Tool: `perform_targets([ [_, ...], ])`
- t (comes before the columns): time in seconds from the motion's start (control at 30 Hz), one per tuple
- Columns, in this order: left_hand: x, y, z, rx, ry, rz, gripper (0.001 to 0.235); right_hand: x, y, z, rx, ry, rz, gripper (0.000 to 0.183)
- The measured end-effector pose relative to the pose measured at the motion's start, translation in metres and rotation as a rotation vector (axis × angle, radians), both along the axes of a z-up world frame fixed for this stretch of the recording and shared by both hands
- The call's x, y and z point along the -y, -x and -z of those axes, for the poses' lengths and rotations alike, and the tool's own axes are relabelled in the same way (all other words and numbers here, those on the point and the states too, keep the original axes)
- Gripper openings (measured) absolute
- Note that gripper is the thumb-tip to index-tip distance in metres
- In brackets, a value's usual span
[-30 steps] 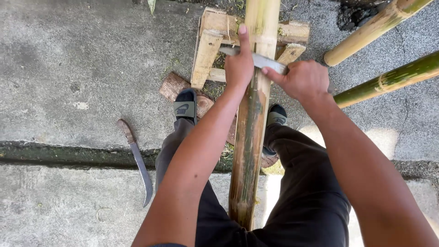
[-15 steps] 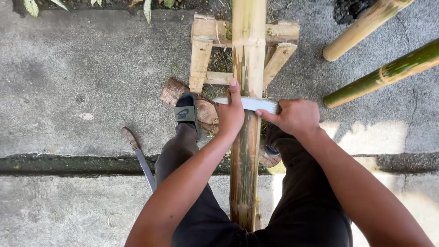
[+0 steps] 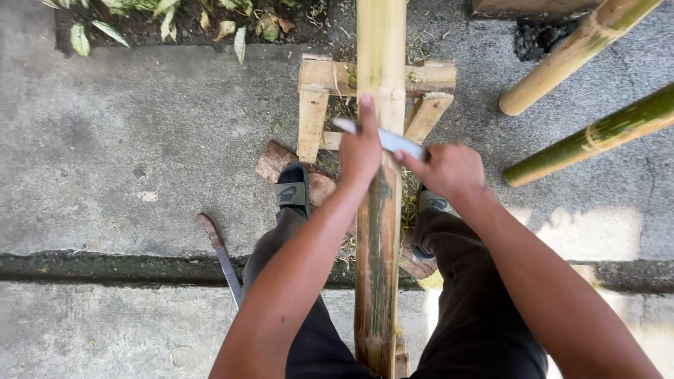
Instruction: Scraping the surface of a bamboo pole using a small knife.
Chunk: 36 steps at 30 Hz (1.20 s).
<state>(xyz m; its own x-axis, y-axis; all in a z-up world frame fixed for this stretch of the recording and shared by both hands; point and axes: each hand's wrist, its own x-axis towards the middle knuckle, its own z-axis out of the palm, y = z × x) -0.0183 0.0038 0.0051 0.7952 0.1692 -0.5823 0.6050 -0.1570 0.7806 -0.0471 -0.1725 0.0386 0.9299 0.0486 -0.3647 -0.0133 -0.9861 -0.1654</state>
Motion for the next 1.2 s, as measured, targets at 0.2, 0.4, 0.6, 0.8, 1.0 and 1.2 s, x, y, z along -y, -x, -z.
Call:
perform_targets([
  [0.2, 0.005, 0.008, 0.004, -0.023, -0.085, -0.001, 0.098, 0.003, 0.003, -0.001, 0.017, 0.041, -0.093, 0.089],
  [0.4, 0.008, -0.060, 0.013, 0.140, -0.093, -0.181, 0.104, -0.004, -0.042, -0.001, 0.077, 0.056, -0.064, 0.090],
  [0.6, -0.002, 0.002, -0.014, 0.363, -0.197, -0.115, 0.105, -0.008, -0.015, 0.014, -0.024, -0.487, 0.499, 0.082],
  [0.8, 0.010, 0.017, -0.026, 0.502, -0.715, 0.462, 0.095, 0.000, 0.028, -0.045, -0.535, -1.674, 1.317, 0.078],
  [1.0, -0.018, 0.036, -0.023, 0.598, -0.645, 0.724, 0.071, 0.031, 0.026, -0.009, -0.316, -1.403, 1.044, 0.078],
  [1.2, -0.028, 0.036, -0.024, 0.471, -0.054, 0.160, 0.067, 0.006, 0.008, -0.016, -0.015, -0.197, 0.278, 0.084],
])
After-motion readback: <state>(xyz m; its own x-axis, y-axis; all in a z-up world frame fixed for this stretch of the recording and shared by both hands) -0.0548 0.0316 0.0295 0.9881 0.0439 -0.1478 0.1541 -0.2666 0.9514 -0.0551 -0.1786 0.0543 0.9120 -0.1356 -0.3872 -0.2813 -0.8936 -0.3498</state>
